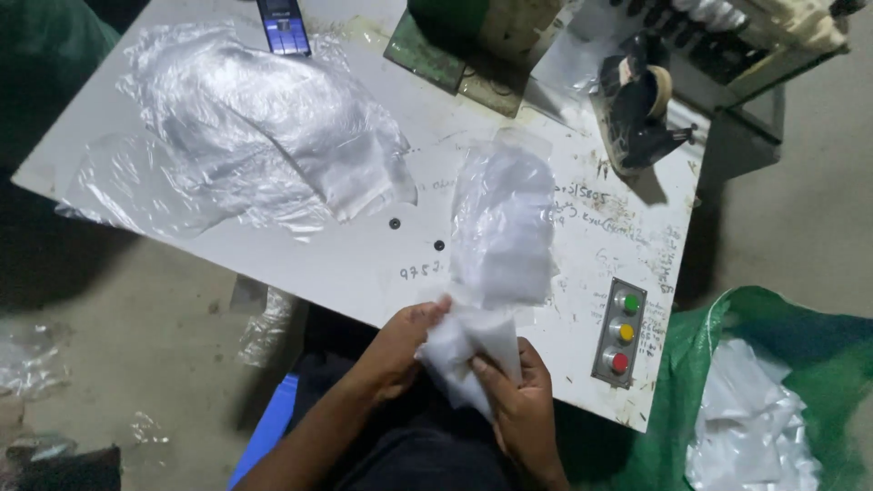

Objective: The person is inserting small white items into plastic bags, folding the bags closed, and placing them into a large green bin.

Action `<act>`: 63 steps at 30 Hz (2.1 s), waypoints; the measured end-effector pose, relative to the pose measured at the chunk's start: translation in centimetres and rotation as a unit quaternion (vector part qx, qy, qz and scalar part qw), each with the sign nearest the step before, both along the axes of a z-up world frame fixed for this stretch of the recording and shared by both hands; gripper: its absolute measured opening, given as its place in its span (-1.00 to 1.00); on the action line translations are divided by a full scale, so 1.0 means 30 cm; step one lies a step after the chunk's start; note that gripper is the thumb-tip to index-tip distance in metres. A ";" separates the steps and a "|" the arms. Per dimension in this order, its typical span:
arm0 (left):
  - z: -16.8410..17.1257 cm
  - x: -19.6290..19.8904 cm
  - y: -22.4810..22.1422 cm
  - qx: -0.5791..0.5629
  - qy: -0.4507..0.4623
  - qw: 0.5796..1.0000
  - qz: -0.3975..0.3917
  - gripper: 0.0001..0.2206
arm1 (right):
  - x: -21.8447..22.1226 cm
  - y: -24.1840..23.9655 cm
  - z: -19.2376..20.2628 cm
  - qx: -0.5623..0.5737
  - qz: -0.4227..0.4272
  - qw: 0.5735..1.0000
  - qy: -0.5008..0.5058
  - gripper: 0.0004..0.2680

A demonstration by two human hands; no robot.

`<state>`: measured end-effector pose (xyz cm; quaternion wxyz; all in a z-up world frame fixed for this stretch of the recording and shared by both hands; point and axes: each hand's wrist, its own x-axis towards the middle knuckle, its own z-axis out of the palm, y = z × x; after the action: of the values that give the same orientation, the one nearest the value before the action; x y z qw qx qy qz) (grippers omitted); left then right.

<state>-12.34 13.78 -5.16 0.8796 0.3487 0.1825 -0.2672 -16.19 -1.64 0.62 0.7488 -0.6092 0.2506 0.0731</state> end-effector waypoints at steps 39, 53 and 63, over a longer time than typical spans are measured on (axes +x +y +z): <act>0.050 -0.031 0.012 0.265 -0.095 0.934 0.219 -0.83 | -0.035 0.044 -0.103 -0.098 -0.062 0.978 -0.176 -0.84; 0.112 -0.008 0.065 0.724 -0.558 0.329 0.238 -0.89 | 0.200 0.063 0.056 -0.233 0.256 0.935 -0.082 -0.67; 0.210 -0.067 -0.033 0.635 -0.578 0.456 0.235 -0.87 | 0.172 0.022 -0.040 -0.200 0.371 0.904 -0.064 -0.87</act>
<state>-14.35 12.78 1.13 0.3474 0.8291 -0.1734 0.4023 -11.03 -0.99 -0.58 0.5441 -0.7986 -0.0327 0.2550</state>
